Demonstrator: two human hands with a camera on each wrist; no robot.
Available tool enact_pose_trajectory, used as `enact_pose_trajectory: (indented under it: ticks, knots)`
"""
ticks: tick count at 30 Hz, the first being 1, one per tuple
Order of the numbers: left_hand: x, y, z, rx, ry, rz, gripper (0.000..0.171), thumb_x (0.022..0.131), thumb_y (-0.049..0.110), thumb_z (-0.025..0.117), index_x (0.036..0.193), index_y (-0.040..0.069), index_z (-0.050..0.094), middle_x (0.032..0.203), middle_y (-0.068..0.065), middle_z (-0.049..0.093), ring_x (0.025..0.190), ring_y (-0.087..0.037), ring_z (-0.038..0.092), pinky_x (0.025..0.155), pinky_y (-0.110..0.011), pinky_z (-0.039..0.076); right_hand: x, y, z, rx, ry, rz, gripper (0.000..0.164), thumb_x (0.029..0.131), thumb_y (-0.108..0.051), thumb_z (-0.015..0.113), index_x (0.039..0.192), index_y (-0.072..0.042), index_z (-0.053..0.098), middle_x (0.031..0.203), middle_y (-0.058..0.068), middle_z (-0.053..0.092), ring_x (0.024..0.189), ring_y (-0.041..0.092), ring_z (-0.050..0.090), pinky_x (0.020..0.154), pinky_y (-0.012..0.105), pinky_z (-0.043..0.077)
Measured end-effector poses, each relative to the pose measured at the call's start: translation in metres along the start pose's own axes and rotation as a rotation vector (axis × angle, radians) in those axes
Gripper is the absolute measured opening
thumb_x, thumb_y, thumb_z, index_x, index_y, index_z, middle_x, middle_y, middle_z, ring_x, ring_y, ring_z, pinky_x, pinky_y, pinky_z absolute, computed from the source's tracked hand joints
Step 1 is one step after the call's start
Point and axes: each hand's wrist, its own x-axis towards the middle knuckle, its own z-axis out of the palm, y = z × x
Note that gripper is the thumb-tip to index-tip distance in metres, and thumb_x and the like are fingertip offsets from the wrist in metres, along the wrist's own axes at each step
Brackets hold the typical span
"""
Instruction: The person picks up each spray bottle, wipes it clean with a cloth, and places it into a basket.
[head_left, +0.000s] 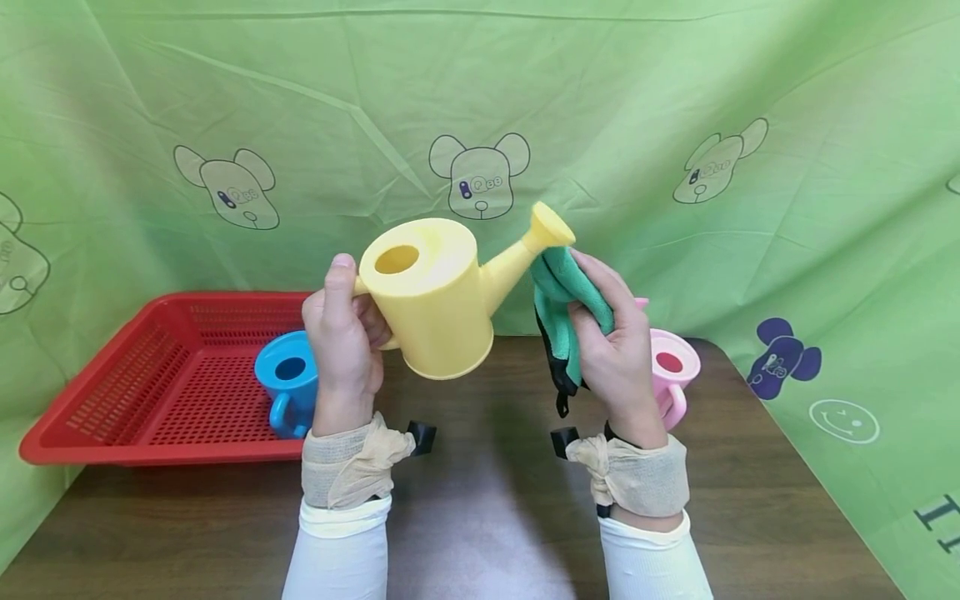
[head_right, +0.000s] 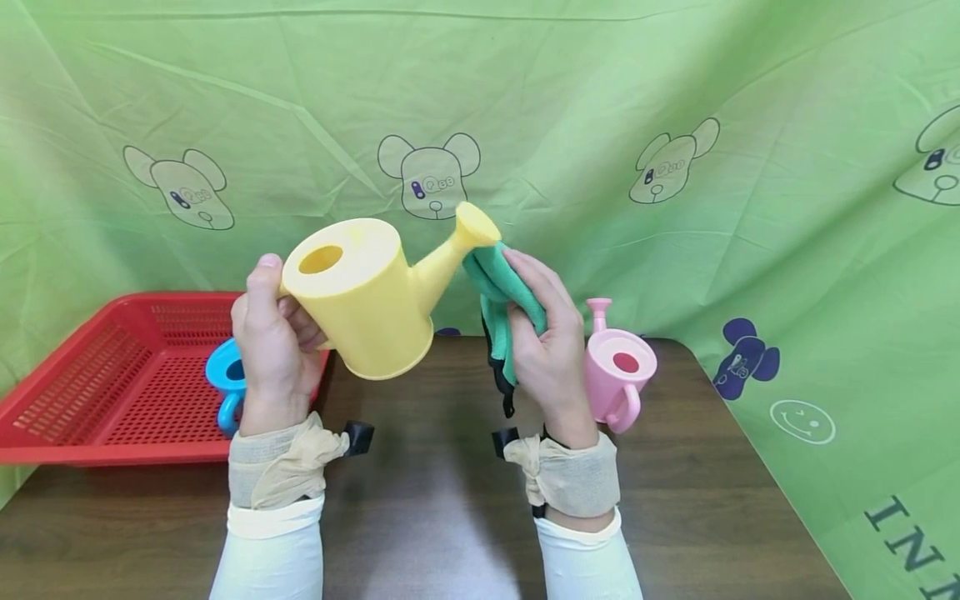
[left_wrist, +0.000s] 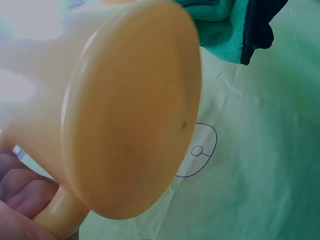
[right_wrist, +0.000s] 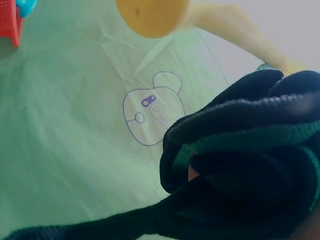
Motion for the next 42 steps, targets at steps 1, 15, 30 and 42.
enact_pose_trajectory:
  ticks: [1, 15, 30, 42]
  knots:
    - [0.000, 0.000, 0.000, -0.001, 0.013, 0.010, 0.058, 0.093, 0.038, 0.053, 0.049, 0.011, 0.029, 0.044, -0.004, 0.027, 0.037, -0.017, 0.018, 0.037, -0.028, 0.009, 0.000, -0.001, 0.000, 0.004, 0.008, 0.002, 0.041, 0.088, 0.008, 0.049, 0.127, -0.001, 0.059, 0.129, 0.009, 0.059, 0.119, 0.020, 0.053, 0.100, 0.031, 0.039]
    - [0.001, 0.002, -0.002, 0.099, 0.087, 0.084, 0.057, 0.092, 0.035, 0.058, 0.049, 0.006, 0.033, 0.043, -0.005, 0.028, 0.036, -0.017, 0.019, 0.037, -0.026, 0.010, 0.002, -0.004, 0.000, -0.088, 0.165, -0.083, 0.042, 0.086, 0.010, 0.050, 0.124, -0.003, 0.063, 0.127, 0.011, 0.060, 0.121, 0.020, 0.052, 0.101, 0.034, 0.040]
    - [-0.014, -0.004, 0.017, 0.628, 0.087, 0.338, 0.056, 0.092, 0.040, 0.055, 0.049, 0.007, 0.042, 0.046, -0.003, 0.042, 0.045, -0.015, 0.041, 0.040, -0.025, 0.029, -0.001, -0.011, 0.008, -0.298, 0.145, -0.076, 0.044, 0.084, 0.012, 0.047, 0.121, -0.003, 0.065, 0.123, 0.018, 0.059, 0.115, 0.025, 0.054, 0.098, 0.037, 0.035]
    - [-0.018, -0.010, 0.023, 0.640, 0.038, 0.426, 0.051, 0.093, 0.033, 0.056, 0.050, 0.009, 0.044, 0.046, 0.002, 0.045, 0.043, -0.010, 0.041, 0.040, -0.024, 0.032, 0.000, -0.009, 0.011, -0.304, 0.266, -0.032, 0.043, 0.083, 0.011, 0.048, 0.120, -0.003, 0.066, 0.120, 0.017, 0.062, 0.115, 0.024, 0.055, 0.100, 0.034, 0.038]
